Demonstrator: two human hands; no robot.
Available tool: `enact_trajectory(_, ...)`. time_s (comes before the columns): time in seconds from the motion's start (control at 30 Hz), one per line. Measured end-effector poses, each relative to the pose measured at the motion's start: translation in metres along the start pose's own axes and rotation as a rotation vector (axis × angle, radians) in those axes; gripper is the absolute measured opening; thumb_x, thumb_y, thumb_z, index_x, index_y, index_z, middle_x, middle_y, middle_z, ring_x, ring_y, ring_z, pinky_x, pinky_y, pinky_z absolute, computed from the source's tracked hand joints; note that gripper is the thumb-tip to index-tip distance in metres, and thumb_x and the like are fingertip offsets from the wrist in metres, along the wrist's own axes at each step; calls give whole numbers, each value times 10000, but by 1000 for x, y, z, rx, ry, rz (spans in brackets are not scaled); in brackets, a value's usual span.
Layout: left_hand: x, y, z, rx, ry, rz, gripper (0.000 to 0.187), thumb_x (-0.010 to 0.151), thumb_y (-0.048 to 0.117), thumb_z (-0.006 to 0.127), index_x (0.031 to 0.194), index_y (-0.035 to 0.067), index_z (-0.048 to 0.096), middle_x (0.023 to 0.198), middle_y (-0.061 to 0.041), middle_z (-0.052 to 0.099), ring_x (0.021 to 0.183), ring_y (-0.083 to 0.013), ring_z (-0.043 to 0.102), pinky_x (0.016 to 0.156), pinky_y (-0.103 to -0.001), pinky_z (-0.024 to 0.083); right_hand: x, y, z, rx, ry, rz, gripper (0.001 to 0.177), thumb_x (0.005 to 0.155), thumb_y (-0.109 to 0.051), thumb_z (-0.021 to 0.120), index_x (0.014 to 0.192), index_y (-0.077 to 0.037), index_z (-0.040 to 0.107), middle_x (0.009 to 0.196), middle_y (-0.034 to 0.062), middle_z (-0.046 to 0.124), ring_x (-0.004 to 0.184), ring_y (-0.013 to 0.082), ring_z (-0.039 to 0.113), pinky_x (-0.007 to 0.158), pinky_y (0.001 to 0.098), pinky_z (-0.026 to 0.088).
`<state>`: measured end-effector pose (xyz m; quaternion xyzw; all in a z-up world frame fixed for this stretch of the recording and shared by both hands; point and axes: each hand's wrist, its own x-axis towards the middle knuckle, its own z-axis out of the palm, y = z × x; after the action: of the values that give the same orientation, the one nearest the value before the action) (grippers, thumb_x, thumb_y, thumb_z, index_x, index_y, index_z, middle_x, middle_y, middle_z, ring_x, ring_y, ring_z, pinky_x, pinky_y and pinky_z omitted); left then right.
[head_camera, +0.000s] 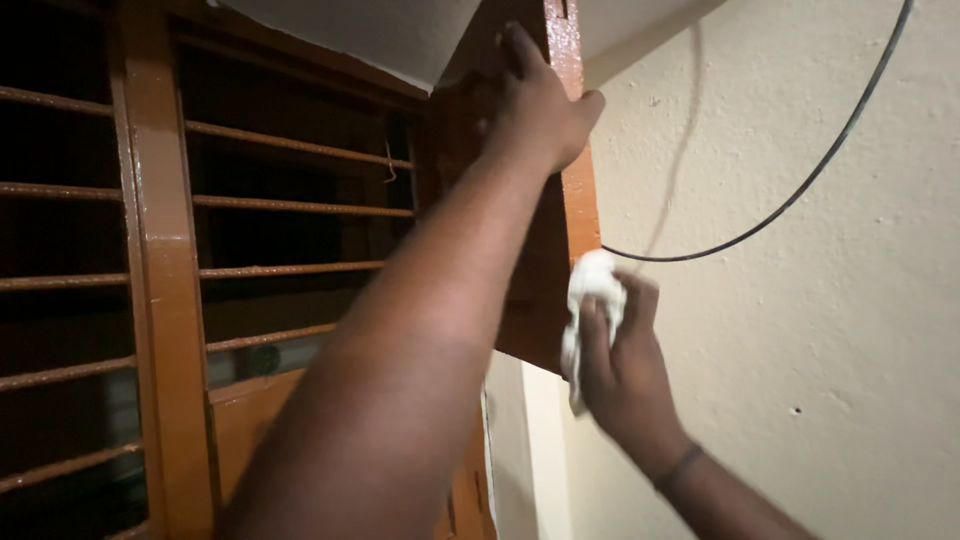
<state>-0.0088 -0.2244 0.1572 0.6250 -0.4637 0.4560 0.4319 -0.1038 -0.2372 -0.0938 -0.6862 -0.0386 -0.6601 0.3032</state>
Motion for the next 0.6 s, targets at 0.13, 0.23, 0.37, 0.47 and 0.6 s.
enact_trajectory(0.13, 12, 2, 36, -123, 131, 89, 1298, 792, 363, 853, 1540, -45, -127, 1611, -399, 2, 1540, -515, 103, 1248, -461, 230, 67, -6, -3, 105, 64, -171, 421, 1125, -357, 417, 1411, -67, 310, 1146, 175, 649, 971, 242, 696, 802, 391, 573)
enact_trajectory(0.23, 5, 7, 36, -148, 79, 30, 1233, 830, 340, 802, 1557, -29, -123, 1622, -402, -19, 1535, -511, 121, 1212, -440, 318, 75, -10, 0, 91, 114, -193, 396, 1150, -363, 420, 1402, -69, 338, 1123, 182, 663, 946, 250, 690, 796, 397, 564)
enact_trajectory(0.37, -28, 9, 11, -270, 81, 73, 1070, 968, 406, 666, 1586, 3, -109, 1668, -354, -71, 1516, -507, 195, 1205, -469, 374, 16, -9, 2, 80, 65, 17, 445, 1071, -376, 410, 1381, -69, 322, 1036, 199, 651, 770, 269, 695, 642, 410, 572)
enact_trajectory(0.47, -68, 14, -7, -325, -281, -177, 942, 1056, 478, 426, 1684, 168, -204, 1806, -96, -190, 1436, -443, 462, 1167, -527, 436, -35, -2, -13, -99, 23, 26, 474, 1059, -370, 437, 1387, -43, 332, 993, 215, 695, 788, 267, 726, 667, 397, 570)
enact_trajectory(0.6, -128, -8, -31, -148, -294, 105, 729, 1085, 537, 326, 1647, 214, -9, 1755, -34, -3, 1590, -363, 165, 1241, -558, 221, -50, -12, -49, -511, -151, 325, 467, 1040, -438, 547, 1346, -102, 442, 891, 220, 768, 740, 324, 760, 688, 423, 568)
